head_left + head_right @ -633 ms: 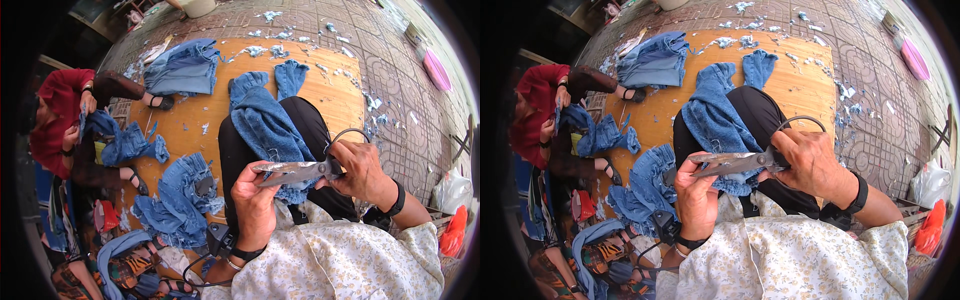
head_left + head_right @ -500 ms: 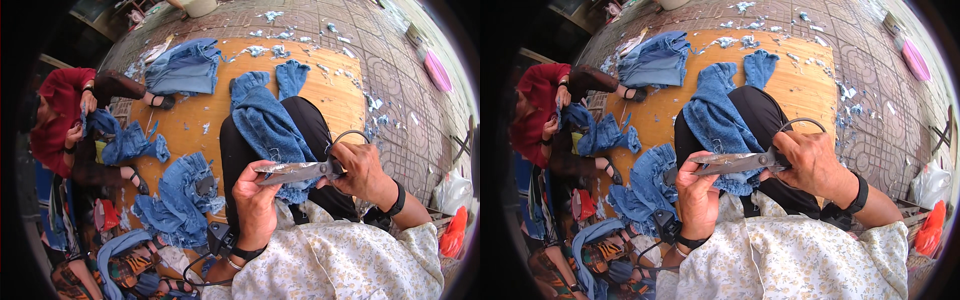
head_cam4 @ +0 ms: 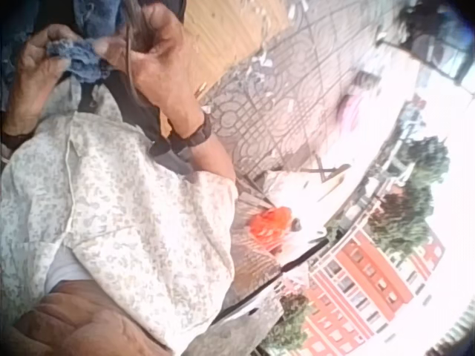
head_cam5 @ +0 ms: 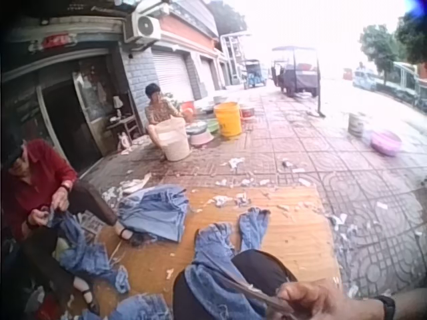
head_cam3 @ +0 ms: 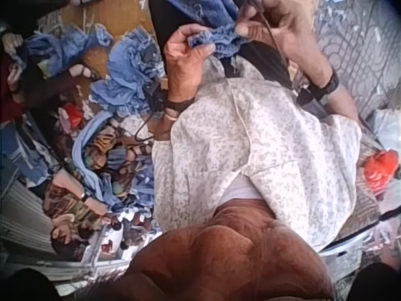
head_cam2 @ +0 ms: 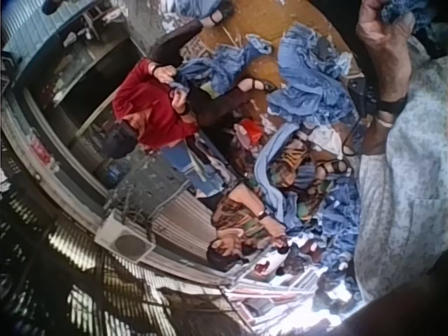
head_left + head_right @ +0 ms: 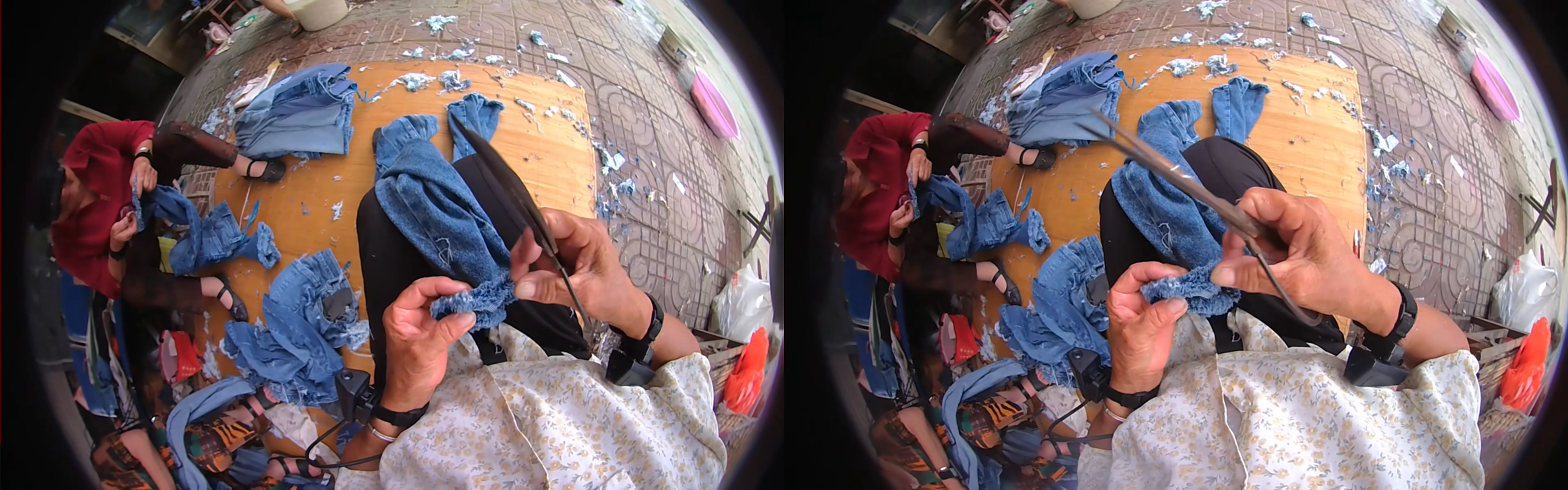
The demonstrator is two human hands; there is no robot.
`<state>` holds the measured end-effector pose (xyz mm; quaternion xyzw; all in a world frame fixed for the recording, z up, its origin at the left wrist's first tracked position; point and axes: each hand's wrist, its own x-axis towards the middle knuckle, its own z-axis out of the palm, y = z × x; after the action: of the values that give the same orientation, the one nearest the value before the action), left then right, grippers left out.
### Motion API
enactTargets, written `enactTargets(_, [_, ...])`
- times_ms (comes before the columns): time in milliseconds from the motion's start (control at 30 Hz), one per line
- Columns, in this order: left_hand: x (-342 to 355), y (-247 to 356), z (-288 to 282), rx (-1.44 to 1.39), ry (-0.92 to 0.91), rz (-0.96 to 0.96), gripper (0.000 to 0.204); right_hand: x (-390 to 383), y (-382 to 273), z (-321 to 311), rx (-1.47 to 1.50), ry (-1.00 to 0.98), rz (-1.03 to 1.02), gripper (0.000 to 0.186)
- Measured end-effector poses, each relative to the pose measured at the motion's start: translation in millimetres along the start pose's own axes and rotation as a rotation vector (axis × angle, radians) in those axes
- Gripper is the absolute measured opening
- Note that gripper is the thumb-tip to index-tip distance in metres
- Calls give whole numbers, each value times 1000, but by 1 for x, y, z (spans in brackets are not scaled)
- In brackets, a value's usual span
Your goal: The person uses large shears to cut along the hem of denim jeans to remove frayed edges and then shakes the garment out.
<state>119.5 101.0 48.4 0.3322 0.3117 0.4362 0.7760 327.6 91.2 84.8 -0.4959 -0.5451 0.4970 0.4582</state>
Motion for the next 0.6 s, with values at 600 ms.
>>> enactTargets(600, [25, 13, -3, 1158, 171, 688, 30, 26, -11, 17, -207, 71, -194, 21])
